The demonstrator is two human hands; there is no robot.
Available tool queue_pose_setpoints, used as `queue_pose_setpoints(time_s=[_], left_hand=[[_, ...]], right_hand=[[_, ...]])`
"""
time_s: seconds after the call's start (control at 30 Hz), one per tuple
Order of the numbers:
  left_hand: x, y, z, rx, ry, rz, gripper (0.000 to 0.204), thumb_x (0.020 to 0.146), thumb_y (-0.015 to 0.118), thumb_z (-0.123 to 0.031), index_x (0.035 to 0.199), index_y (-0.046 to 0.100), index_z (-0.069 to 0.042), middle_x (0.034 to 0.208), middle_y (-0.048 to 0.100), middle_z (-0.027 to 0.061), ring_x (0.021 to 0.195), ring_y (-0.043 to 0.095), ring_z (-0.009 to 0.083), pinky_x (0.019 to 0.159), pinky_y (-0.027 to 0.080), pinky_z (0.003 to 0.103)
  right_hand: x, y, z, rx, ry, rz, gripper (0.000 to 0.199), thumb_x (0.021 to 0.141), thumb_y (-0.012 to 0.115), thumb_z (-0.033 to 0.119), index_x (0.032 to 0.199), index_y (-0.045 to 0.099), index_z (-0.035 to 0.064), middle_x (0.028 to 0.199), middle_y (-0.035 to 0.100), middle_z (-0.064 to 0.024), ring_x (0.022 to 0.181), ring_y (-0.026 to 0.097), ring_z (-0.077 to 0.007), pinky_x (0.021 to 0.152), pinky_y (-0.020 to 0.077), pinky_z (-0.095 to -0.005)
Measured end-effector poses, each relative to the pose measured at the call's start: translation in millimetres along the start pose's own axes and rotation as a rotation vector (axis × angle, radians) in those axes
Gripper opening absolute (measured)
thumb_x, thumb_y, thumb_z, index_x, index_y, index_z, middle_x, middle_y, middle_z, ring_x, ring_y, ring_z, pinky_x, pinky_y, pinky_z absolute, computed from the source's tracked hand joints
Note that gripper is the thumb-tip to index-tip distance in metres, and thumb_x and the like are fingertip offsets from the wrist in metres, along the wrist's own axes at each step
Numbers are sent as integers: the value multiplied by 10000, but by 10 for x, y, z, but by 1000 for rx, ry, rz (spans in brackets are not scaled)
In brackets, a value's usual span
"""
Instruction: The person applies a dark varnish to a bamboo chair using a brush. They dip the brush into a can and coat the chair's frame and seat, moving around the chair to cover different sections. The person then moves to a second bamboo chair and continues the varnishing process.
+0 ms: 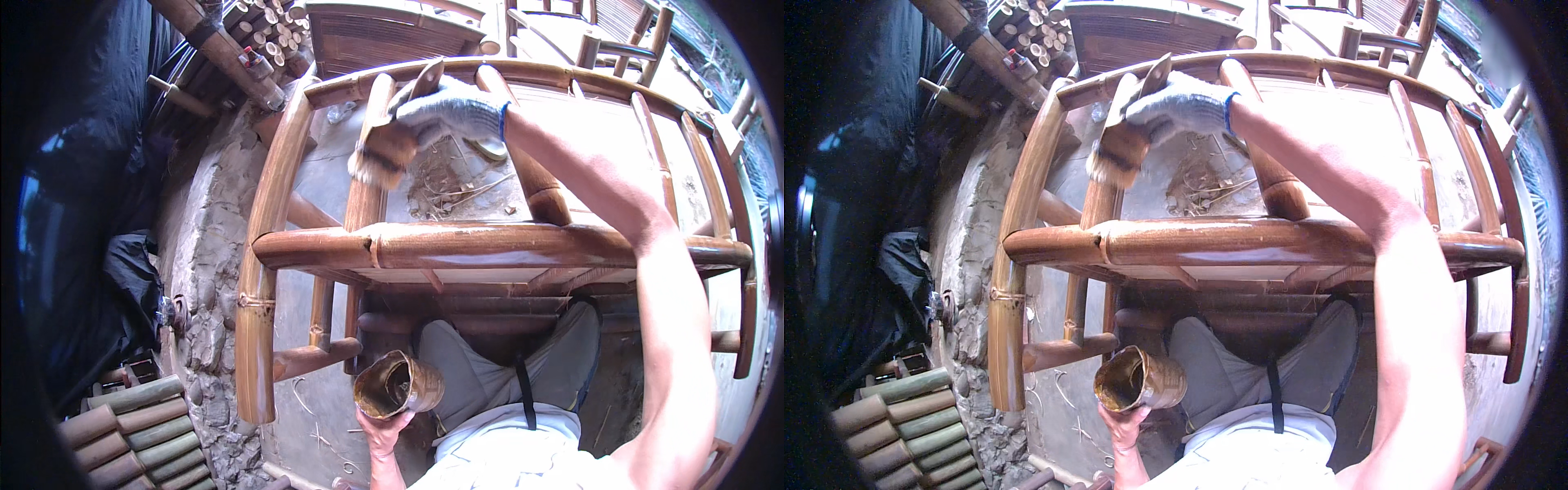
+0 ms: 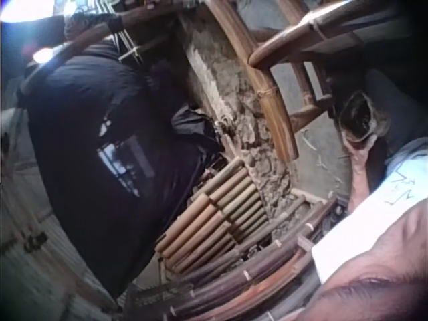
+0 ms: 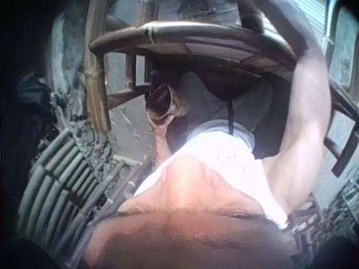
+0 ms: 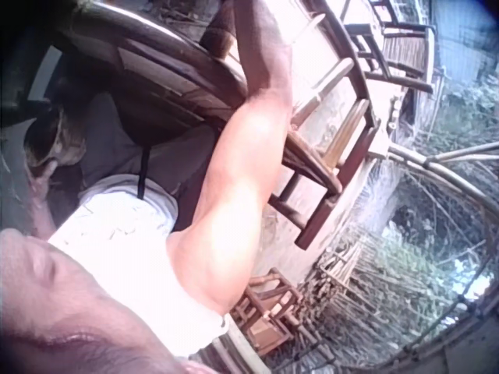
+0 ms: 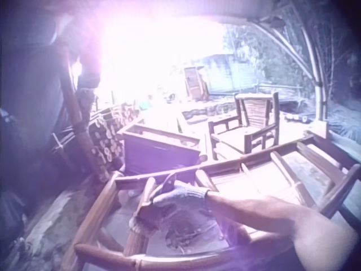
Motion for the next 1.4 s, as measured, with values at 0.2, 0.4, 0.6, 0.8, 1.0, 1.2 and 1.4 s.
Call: queue_pose_setpoints(time_s=[0.2, 0.4, 0.6, 0.8, 1.0, 1.2, 1.4], left_hand=[[61, -107, 195, -38, -112, -34, 1055, 595, 963, -248, 1433, 380, 18, 1352, 546, 144, 1201, 579, 253, 1050, 473, 396], [-4, -208, 262, 118, 42, -81, 1063, 651, 942, -277, 1420, 264, 4, 1351, 510, 148, 1192, 547, 243, 1037, 454, 401], [129, 5, -125, 29, 62, -35, 987, 583, 945, -173, 1408, 436, 15, 1328, 575, 132, 1206, 578, 251, 1069, 447, 400], [224, 424, -348, 192, 197, 147, 1023, 537, 974, -186, 1386, 434, 3, 1297, 580, 148, 1211, 589, 264, 1068, 468, 393], [142, 946, -526, 219, 409, 334, 1017, 537, 970, -262, 1378, 457, -7, 1289, 593, 168, 1183, 616, 315, 1042, 496, 410], [-170, 1562, -645, 183, 497, 526, 1059, 494, 981, -260, 1384, 463, -12, 1311, 581, 161, 1188, 611, 306, 1058, 483, 402], [-448, 1746, -537, 178, 452, 618, 1046, 506, 963, -301, 1381, 457, -27, 1272, 581, 177, 1158, 620, 332, 1026, 505, 408]], right_hand=[[590, -955, 69, -365, -175, -425, 277, 869, 747, 304, 1001, 737, 60, 930, 728, -91, 812, 716, -168, 762, 606, -303], [699, -612, 397, -1198, -643, -689, 214, 892, 646, 320, 965, 695, 125, 890, 716, -155, 842, 698, -359, 761, 552, -459], [371, -188, 510, -1186, -313, -595, 310, 834, 681, 367, 982, 739, 101, 890, 730, -159, 818, 726, -279, 759, 572, -398], [-1234, 931, 941, -731, -400, -328, 218, 862, 771, 245, 1012, 742, 89, 902, 729, -51, 790, 681, -92, 699, 552, -268], [-2537, 1847, 935, -752, -298, 84, 171, 837, 773, 190, 981, 721, 115, 899, 699, -45, 815, 675, -162, 720, 555, -316], [-2880, 2099, 455, -1123, -156, 374, 165, 809, 773, 191, 951, 700, 148, 865, 665, -42, 834, 666, -216, 726, 555, -354], [-2967, 2146, -16, -1214, -105, 434, 168, 782, 773, 192, 921, 679, 181, 832, 632, -38, 853, 657, -270, 732, 556, -392]])
Point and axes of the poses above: each hand's wrist, its own x-axis towards the middle knuckle, its own y-axis out of the palm, z = x × y, the point moved 9 cm from there along x, towards the middle knuckle
